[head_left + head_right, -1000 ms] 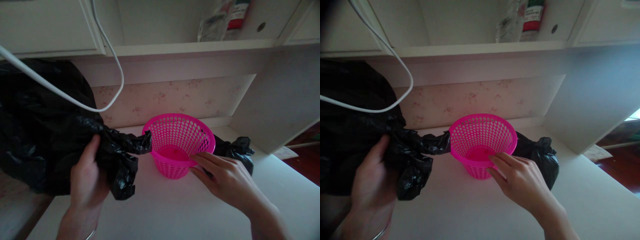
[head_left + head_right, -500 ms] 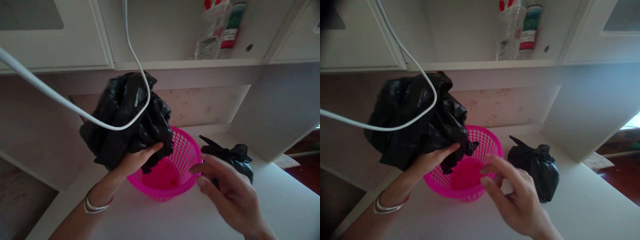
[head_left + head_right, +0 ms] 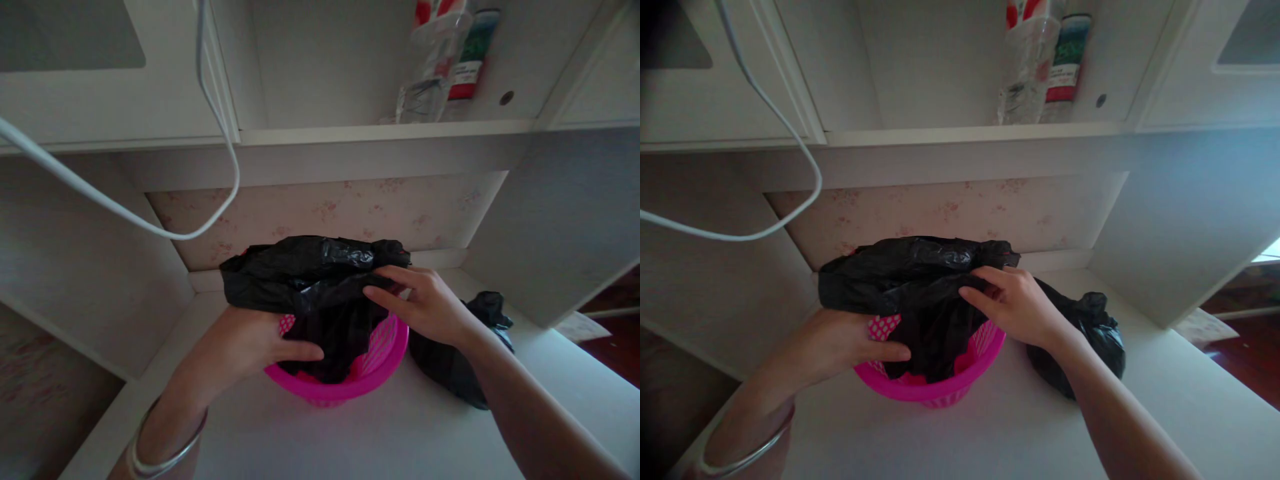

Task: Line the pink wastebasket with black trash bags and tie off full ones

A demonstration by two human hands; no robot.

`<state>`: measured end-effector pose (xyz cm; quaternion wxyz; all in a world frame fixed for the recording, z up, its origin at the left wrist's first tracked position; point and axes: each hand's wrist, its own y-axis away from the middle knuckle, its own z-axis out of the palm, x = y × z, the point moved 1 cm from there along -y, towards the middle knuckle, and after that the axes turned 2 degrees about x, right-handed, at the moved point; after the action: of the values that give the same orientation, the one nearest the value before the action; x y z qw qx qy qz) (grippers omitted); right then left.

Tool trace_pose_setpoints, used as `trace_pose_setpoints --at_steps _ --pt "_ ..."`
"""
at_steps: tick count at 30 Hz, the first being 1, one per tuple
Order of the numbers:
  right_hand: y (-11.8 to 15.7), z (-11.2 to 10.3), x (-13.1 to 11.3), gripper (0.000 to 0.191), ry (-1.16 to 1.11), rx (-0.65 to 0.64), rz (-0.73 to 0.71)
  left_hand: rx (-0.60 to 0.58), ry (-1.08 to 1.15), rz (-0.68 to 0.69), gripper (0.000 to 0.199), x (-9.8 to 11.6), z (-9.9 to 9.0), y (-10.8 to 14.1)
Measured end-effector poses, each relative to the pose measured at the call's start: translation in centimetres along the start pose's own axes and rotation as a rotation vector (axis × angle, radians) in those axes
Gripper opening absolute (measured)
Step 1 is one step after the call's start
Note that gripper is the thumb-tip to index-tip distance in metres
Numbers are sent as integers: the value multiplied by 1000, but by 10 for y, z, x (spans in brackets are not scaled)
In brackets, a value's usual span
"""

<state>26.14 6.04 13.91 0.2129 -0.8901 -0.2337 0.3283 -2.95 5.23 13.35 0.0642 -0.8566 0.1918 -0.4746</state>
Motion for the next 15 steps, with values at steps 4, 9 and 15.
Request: trace_pose_setpoints --at_steps 4,9,15 --pt "15 -8 9 43 -73 -22 -42 239 292 -67 53 -15 -24 24" --pt "11 -4 20 72 -155 -161 179 527 996 -446 56 -49 -25 25" --pt "3 1 19 43 -103 -383 -32 558 950 -529 28 -65 -21 25"
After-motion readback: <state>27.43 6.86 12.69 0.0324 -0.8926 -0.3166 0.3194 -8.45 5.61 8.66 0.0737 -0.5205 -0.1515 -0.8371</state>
